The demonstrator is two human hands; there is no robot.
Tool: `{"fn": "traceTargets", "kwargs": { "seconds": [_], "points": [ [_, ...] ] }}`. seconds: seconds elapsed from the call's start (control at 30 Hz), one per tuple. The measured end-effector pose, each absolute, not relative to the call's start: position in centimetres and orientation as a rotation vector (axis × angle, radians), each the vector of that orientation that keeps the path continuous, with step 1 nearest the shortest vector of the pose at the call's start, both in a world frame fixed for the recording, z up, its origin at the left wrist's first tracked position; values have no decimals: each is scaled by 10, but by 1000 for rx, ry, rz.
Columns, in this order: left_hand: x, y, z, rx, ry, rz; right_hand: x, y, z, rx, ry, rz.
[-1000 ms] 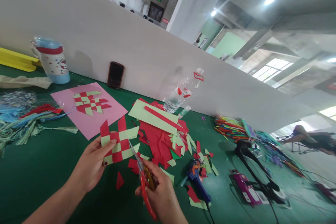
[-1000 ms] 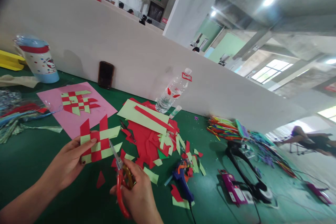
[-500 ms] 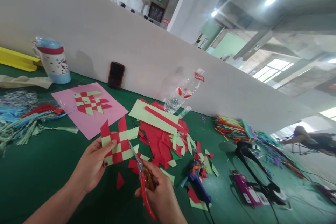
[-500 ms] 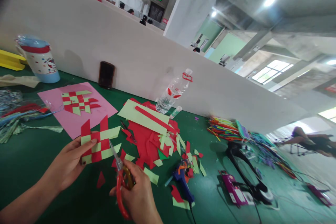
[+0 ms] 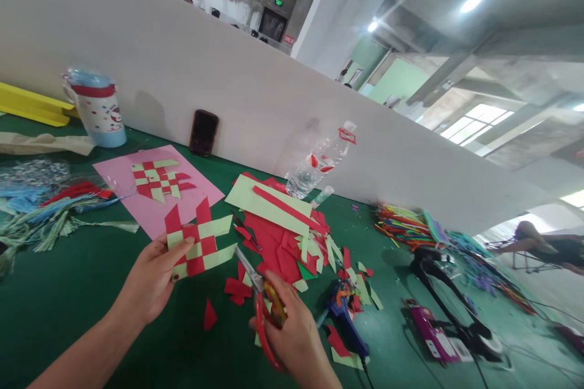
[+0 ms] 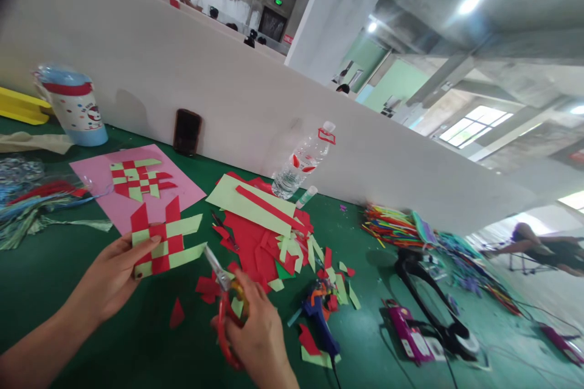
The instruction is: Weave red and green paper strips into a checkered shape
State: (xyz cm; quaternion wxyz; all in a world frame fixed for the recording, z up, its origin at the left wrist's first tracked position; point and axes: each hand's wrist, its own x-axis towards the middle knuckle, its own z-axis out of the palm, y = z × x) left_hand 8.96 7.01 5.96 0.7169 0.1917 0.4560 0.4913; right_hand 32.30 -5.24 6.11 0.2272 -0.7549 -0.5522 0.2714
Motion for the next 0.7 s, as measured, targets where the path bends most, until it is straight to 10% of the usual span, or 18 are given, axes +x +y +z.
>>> {"fn": "traceTargets", "kwargs": {
  "seconds": [0.43, 0.7],
  "points": [
    [86, 66, 61, 438, 1054, 1058, 332, -33, 85, -2146, -1806, 307],
    [100, 53, 68, 402, 994, 1042, 272, 24, 82, -1562, -1347, 832]
  ]
}}
